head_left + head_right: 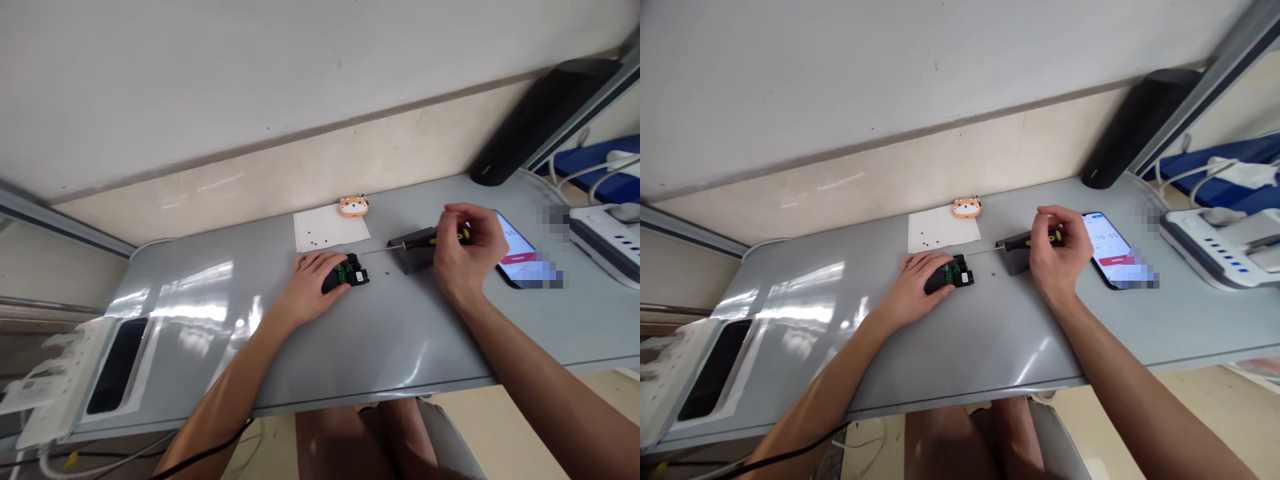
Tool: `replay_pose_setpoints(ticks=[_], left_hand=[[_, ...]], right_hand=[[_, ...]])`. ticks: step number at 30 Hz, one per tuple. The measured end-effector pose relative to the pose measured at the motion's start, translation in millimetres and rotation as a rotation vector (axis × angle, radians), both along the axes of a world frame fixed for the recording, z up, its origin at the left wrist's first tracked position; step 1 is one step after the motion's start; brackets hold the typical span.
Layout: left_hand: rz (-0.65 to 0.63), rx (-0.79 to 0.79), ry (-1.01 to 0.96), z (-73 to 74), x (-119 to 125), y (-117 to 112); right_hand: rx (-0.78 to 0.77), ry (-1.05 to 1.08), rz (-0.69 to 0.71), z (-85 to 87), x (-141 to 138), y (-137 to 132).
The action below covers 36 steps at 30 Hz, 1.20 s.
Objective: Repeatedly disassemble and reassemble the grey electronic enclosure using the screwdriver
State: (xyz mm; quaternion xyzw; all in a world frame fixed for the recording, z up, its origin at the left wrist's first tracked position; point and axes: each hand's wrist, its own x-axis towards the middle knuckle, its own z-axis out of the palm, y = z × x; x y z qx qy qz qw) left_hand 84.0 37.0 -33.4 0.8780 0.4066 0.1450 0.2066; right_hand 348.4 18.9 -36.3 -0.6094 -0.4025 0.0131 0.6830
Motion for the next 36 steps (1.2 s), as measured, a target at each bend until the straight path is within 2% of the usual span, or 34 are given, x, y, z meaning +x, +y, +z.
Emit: replay_pose_setpoints(ticks=[4, 9, 13, 21, 27, 33, 36], left_hand=[[0.012, -0.010, -0.003, 0.4, 0, 0], [0.009, 0.019, 0.019, -0.5, 1, 0], [0.004, 0.050, 0.029, -2.5, 1, -1], [0.005, 0.165, -0.036, -6.6, 1, -2], [0.057, 0.231, -0.136, -6.6, -1, 0], [0.046, 0.197, -0.176, -2.7, -2, 2], [0.041, 0.192, -0.192, -2.6, -2, 3]], right_hand=[[0.066, -0.171, 0.043, -4.9, -10, -8], [0.387, -0.575, 0.066, -1.6, -19, -17], [0.452, -0.711, 0.123, -1.5, -22, -23], [0.418, -0.482, 0.026, -11.7, -22, -17], [0.350, -0.246, 0.076, -9.8, -23, -15], [0.301, -0.204, 0.100, -11.6, -27, -16], [0.282, -0.182, 0.056, -10.4, -24, -14]])
